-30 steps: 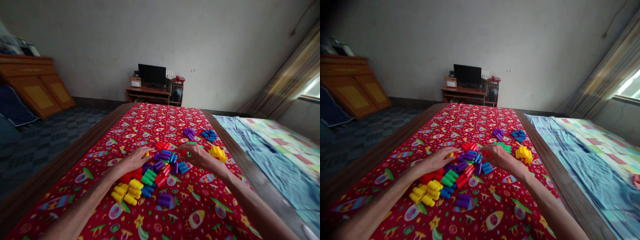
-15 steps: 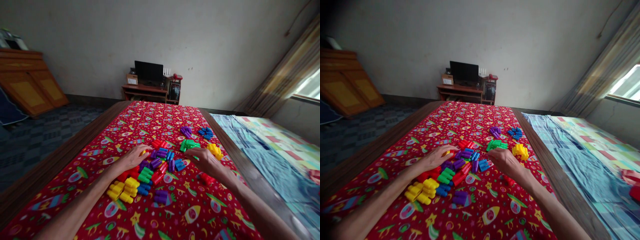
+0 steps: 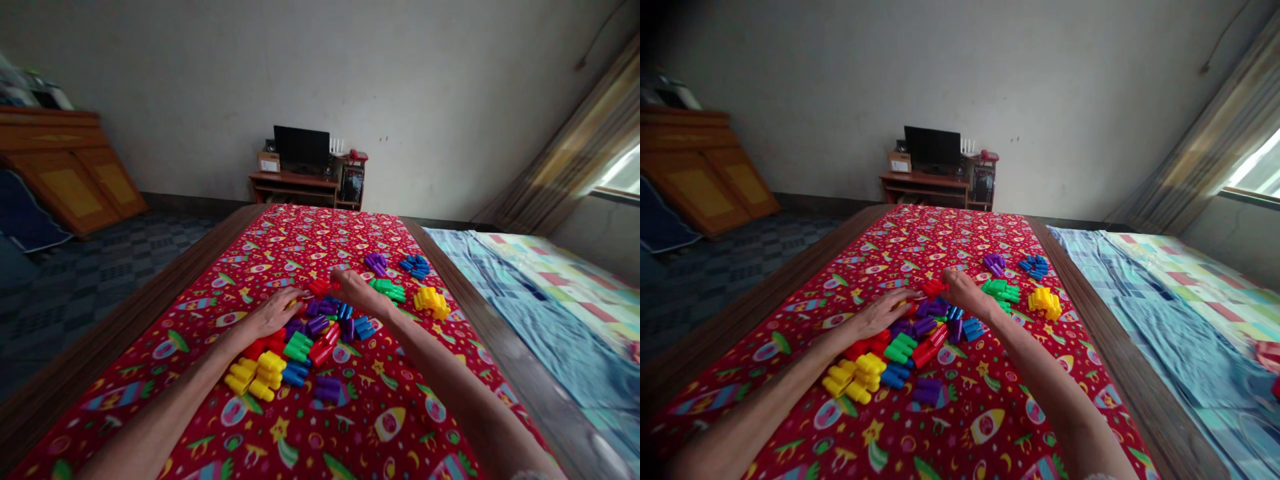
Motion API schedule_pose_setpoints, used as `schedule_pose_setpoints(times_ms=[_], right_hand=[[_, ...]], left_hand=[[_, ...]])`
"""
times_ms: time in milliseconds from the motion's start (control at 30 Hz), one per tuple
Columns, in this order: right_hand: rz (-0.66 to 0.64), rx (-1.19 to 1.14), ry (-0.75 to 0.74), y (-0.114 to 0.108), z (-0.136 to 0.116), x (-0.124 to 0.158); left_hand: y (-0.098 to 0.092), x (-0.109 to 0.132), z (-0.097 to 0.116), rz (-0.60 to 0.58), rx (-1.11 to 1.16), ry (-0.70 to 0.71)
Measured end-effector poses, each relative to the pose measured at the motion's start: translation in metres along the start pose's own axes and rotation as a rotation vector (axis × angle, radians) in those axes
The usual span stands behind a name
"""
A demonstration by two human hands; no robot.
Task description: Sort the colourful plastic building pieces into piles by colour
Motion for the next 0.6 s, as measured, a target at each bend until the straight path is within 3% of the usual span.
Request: schedule_pose_setpoints(times_ms=[100,267,467,600], right_hand=[[-0.037,-0.129,0.052,-0.033,0.009,0.025],[-0.316,-0.155,0.091,-0.063,0.023,0.095],[-0.379,0.073,0.205,-0.062,0.066,0.179],[-0.313,0.151,0.157,-0.062,0.065,0.187]], left_hand=[[-0.001,0.002,-0.002,0.011,-0.002,-0.001],[0.000,0.002,-0.005,0.005,-0.005,0.011],[-0.001,0.002,-0.007,0.001,0.019,-0.004],[-0.004,0.002,-0.013,0.022,0.055,-0.055]])
Point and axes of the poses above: each hand's wrist, its own x-axis away from the middle knuckle, its own y-axis out of the palm, z = x × y, the point moved 10 cm from there along -x, towards the middle knuckle, and after that the axes turned 12 degrees about x, right-handed, at the moved point
